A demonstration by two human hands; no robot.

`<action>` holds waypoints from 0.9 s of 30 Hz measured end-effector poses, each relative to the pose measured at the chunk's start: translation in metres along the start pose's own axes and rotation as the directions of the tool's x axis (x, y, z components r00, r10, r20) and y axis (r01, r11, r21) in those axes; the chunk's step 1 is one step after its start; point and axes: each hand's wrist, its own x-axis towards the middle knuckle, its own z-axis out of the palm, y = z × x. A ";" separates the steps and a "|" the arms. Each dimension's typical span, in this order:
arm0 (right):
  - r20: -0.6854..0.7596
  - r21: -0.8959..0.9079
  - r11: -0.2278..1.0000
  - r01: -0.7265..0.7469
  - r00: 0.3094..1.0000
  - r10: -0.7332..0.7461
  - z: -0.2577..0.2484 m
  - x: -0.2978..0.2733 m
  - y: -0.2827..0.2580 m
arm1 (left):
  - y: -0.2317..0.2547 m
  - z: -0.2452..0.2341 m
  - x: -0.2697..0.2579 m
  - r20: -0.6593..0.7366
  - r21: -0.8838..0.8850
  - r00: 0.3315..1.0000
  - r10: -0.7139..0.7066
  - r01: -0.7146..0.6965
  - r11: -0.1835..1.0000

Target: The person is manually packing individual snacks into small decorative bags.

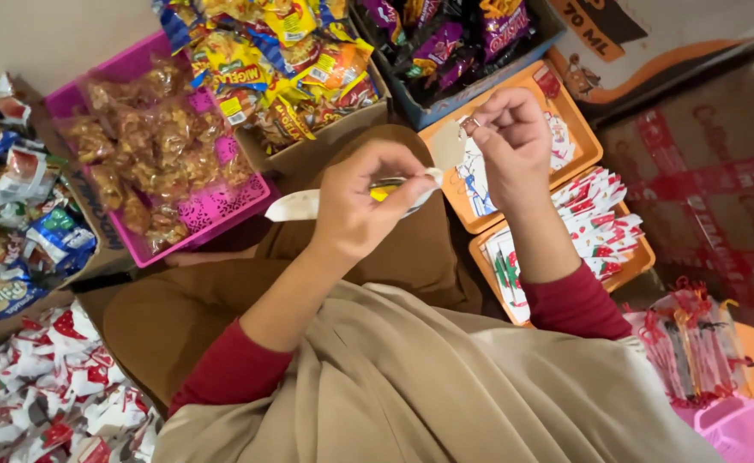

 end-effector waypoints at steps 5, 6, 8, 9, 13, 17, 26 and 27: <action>0.263 -0.234 0.934 0.270 0.943 -0.207 0.026 -0.008 -0.048 | 0.004 0.007 -0.001 0.001 0.121 0.999 -0.055 0.054 0.991; 0.332 -0.268 0.901 0.342 0.910 -0.247 0.029 -0.011 -0.055 | 0.005 0.008 -0.001 0.001 0.134 0.999 -0.033 0.033 0.990; 0.396 -0.311 0.855 0.416 0.874 -0.281 0.034 -0.013 -0.069 | 0.007 0.008 -0.002 -0.001 0.157 0.999 0.034 -0.033 0.987; 0.457 -0.346 0.802 0.487 0.834 -0.309 0.037 -0.014 -0.076 | 0.008 0.008 -0.002 0.002 0.181 0.995 0.098 -0.097 0.979; 0.559 -0.453 0.609 0.651 0.740 -0.374 0.042 -0.014 -0.089 | -0.004 0.012 -0.004 -0.020 0.200 0.971 0.239 -0.230 0.952; 0.637 -0.510 0.375 0.774 0.633 -0.439 0.050 -0.018 -0.095 | -0.007 0.010 -0.002 -0.010 0.289 0.966 0.258 -0.245 0.925; 0.658 -0.483 0.121 0.867 0.450 -0.603 0.044 -0.026 -0.090 | -0.001 0.013 -0.009 -0.039 0.206 0.968 0.248 -0.235 0.950; 0.651 -0.484 0.111 0.868 0.442 -0.617 0.045 -0.027 -0.090 | 0.000 0.013 -0.009 -0.051 0.209 0.959 0.278 -0.262 0.942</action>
